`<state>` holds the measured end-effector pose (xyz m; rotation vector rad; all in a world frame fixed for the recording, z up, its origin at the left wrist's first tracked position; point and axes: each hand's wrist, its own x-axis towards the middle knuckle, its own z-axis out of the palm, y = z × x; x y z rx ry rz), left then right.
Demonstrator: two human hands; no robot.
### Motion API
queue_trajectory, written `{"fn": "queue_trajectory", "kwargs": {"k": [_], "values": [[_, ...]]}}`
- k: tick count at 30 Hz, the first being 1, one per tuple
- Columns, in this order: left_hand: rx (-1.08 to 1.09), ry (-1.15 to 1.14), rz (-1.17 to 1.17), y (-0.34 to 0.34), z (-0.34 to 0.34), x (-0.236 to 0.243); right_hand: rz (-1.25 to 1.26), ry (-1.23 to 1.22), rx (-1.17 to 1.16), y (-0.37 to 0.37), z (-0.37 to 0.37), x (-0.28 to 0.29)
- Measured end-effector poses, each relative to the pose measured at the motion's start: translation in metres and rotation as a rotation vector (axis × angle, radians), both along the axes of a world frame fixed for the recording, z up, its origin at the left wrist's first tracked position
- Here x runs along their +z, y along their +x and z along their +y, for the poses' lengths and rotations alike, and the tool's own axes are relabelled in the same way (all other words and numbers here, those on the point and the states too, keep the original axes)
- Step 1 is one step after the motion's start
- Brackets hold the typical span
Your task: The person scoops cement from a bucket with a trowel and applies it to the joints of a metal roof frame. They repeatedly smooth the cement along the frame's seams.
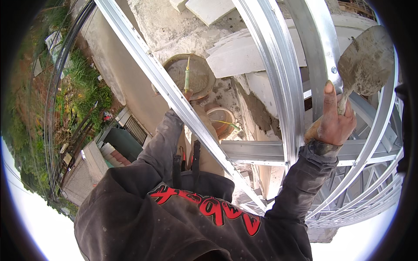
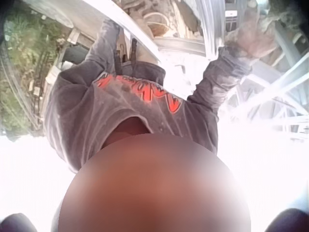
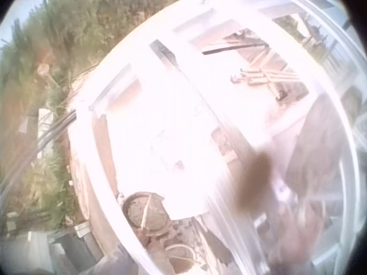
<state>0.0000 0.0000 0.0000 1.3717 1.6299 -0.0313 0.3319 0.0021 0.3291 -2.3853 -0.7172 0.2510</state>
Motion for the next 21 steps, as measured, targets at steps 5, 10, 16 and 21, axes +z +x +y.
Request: {"fn": "queue_trajectory", "kwargs": {"k": [5, 10, 16, 21], "values": [[0.118, -0.020, -0.114, -0.001, -0.015, 0.012, -0.041, -0.102, 0.042, -0.005, -0.001, 0.011], [0.127, -0.320, -0.141, -0.006, -0.023, -0.009, -0.035, -0.096, 0.019, -0.006, 0.000, 0.010], [0.057, -0.277, -0.016, -0.020, -0.032, -0.052, -0.084, -0.045, 0.027, -0.005, -0.001, 0.006], [-0.001, -0.292, -0.129, -0.014, -0.023, -0.060, -0.056, -0.066, -0.018, -0.005, -0.003, 0.006]]}}
